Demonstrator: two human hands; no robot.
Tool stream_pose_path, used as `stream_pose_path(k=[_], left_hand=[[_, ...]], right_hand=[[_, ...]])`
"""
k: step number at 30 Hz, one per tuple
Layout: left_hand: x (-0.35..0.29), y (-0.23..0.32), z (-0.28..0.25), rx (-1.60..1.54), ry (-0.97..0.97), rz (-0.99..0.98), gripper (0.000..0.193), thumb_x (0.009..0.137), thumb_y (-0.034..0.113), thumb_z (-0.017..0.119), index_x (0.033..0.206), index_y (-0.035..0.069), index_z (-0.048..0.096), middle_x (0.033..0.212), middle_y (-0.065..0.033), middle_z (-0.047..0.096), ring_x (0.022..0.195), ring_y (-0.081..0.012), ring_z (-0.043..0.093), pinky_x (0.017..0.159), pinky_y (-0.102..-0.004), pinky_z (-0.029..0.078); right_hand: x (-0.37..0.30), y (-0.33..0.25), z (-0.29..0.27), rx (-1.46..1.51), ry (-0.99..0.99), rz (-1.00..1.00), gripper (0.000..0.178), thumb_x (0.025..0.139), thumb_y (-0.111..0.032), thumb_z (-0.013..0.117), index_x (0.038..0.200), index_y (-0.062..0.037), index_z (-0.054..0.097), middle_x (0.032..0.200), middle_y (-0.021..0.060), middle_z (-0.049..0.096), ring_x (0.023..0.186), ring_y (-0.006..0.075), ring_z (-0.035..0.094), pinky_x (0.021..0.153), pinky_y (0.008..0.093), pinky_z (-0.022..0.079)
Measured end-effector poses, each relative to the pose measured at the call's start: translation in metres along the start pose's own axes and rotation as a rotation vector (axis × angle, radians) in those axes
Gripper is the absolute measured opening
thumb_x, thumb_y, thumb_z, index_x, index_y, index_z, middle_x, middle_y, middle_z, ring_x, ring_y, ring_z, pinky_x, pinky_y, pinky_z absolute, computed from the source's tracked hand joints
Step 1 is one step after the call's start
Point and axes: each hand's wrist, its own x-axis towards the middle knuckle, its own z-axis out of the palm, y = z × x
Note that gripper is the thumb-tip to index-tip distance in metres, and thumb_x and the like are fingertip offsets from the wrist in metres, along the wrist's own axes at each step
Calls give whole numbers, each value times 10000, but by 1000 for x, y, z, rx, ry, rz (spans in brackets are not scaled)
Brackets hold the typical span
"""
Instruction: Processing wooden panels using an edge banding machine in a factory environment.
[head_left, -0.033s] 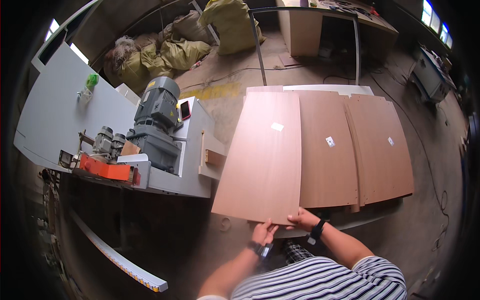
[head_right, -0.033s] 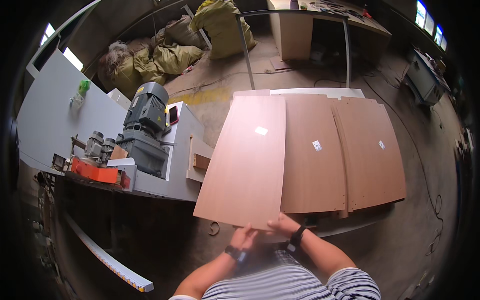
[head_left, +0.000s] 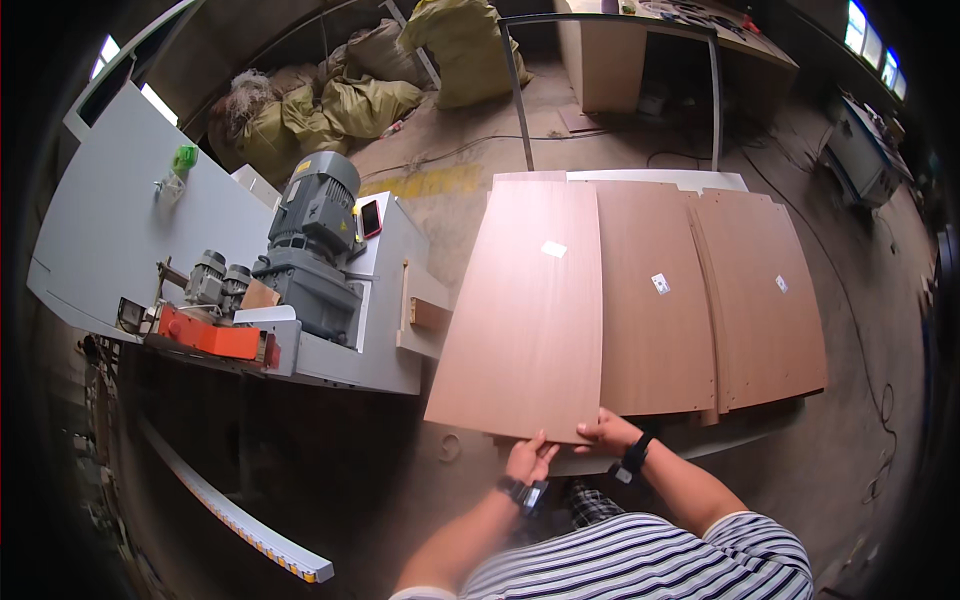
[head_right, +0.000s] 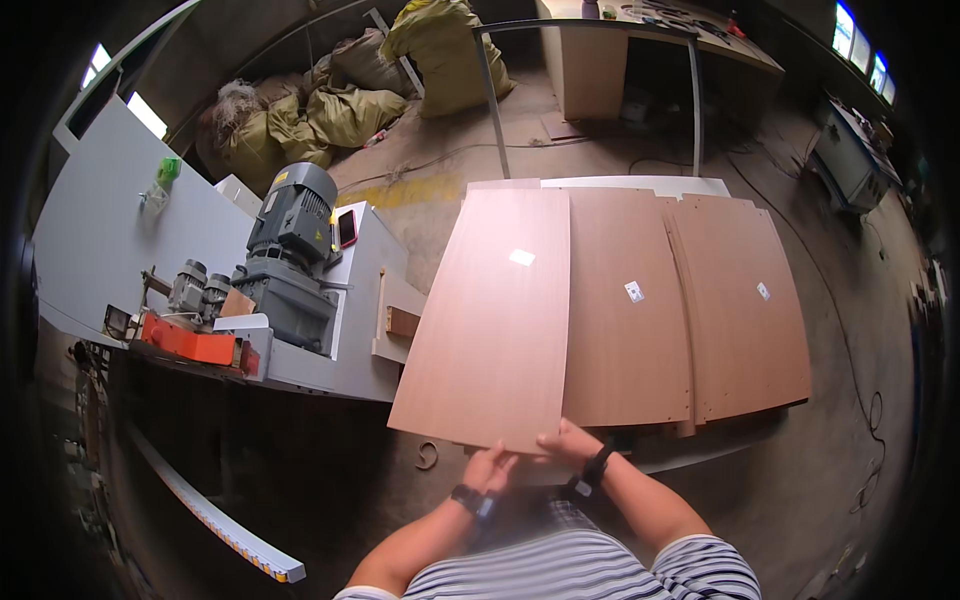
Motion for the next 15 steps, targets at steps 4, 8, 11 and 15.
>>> stream_pose_path(k=[4,8,11,15], left_hand=[[26,3,10,193,-22,-130,239,873,142,468,1062,-3,475,1044,-110,553,983,-221,536,842,-387,448],[11,30,-26,351,86,-226,229,848,148,478,1041,26,468,1021,-116,557,972,-222,539,762,-343,475],[-25,71,-103,314,217,167,123,837,132,491,926,47,492,871,-111,584,759,-182,583,688,-309,495],[-141,96,-232,236,681,362,185,858,203,478,983,68,486,871,-103,589,747,-171,579,684,-322,482]], right_hand=[[20,2,-47,-197,176,53,394,794,-191,594,1124,-43,439,958,88,569,802,189,586,596,306,514],[31,67,-143,-874,447,184,559,726,-329,665,1080,45,447,912,113,570,729,162,584,567,266,484],[10,109,-137,-875,616,180,575,688,-343,686,1034,68,482,866,161,603,709,188,608,643,294,483],[-3,147,-124,-1023,611,189,328,726,-194,647,938,24,523,756,104,599,601,166,604,533,270,497]])
